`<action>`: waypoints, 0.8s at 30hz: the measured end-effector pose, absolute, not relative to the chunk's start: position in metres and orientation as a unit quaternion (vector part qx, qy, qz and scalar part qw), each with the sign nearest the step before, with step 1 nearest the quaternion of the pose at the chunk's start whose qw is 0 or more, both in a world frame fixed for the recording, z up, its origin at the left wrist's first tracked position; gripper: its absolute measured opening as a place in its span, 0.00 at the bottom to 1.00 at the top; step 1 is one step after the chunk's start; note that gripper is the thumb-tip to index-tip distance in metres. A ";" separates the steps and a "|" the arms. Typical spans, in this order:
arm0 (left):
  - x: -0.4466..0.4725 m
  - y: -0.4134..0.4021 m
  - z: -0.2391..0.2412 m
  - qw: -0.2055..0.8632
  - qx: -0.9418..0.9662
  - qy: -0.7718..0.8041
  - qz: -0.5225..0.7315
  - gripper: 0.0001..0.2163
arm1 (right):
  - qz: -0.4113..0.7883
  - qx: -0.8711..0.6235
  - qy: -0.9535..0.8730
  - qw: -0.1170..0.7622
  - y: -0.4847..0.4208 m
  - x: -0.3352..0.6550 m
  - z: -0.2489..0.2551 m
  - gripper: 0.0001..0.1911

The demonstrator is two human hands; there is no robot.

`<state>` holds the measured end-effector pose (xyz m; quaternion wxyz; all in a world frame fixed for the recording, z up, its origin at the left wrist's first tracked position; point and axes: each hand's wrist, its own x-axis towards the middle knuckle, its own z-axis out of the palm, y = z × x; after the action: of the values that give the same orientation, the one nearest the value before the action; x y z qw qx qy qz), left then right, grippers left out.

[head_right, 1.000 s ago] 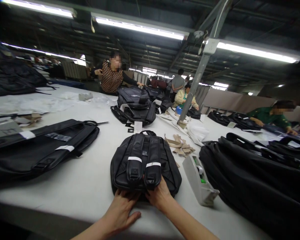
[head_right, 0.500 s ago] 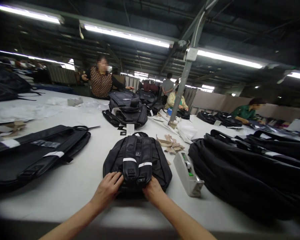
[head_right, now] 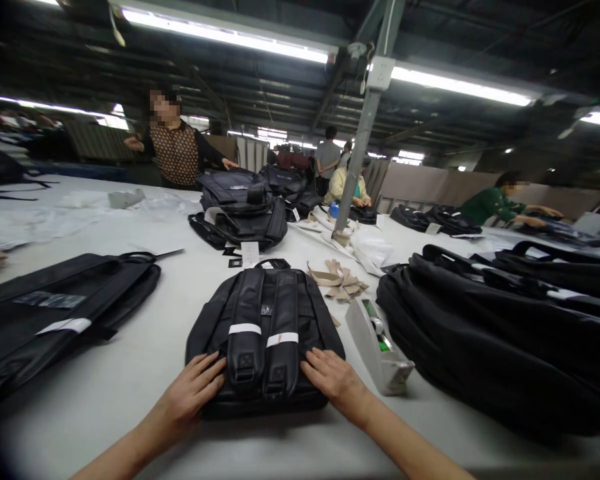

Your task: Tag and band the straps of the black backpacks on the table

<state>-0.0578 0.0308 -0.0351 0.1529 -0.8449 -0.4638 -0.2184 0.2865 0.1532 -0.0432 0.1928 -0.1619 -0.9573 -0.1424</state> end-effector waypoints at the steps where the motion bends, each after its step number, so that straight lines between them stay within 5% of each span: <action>1: -0.059 0.031 -0.044 0.159 -0.843 -0.460 -0.228 0.23 | -0.135 -0.166 -0.957 0.198 0.153 0.286 -0.050 0.23; 8: -0.060 0.029 -0.063 0.162 -0.835 -0.475 -0.224 0.27 | 0.131 -0.239 -0.959 0.075 0.149 0.287 -0.008 0.37; 11: -0.057 0.027 -0.060 0.156 -0.833 -0.488 -0.210 0.28 | 0.245 -0.341 -0.902 0.096 0.148 0.276 0.041 0.32; 14: -0.055 0.022 -0.052 0.115 -0.829 -0.505 -0.211 0.29 | 0.185 -0.437 -0.863 0.173 0.143 0.252 0.053 0.29; 20: -0.054 0.021 0.012 -0.050 -0.804 -0.555 -0.207 0.31 | 0.115 -0.444 -0.885 0.081 0.126 0.228 -0.008 0.32; 24: -0.028 0.042 0.056 0.045 -0.795 -0.559 -0.232 0.20 | 0.115 -0.442 -0.886 0.087 0.128 0.234 -0.014 0.33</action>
<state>-0.0282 0.0419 0.0558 0.0449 -0.7947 -0.5592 -0.2318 0.2335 0.1277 -0.0138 0.0867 -0.4417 -0.8856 0.1147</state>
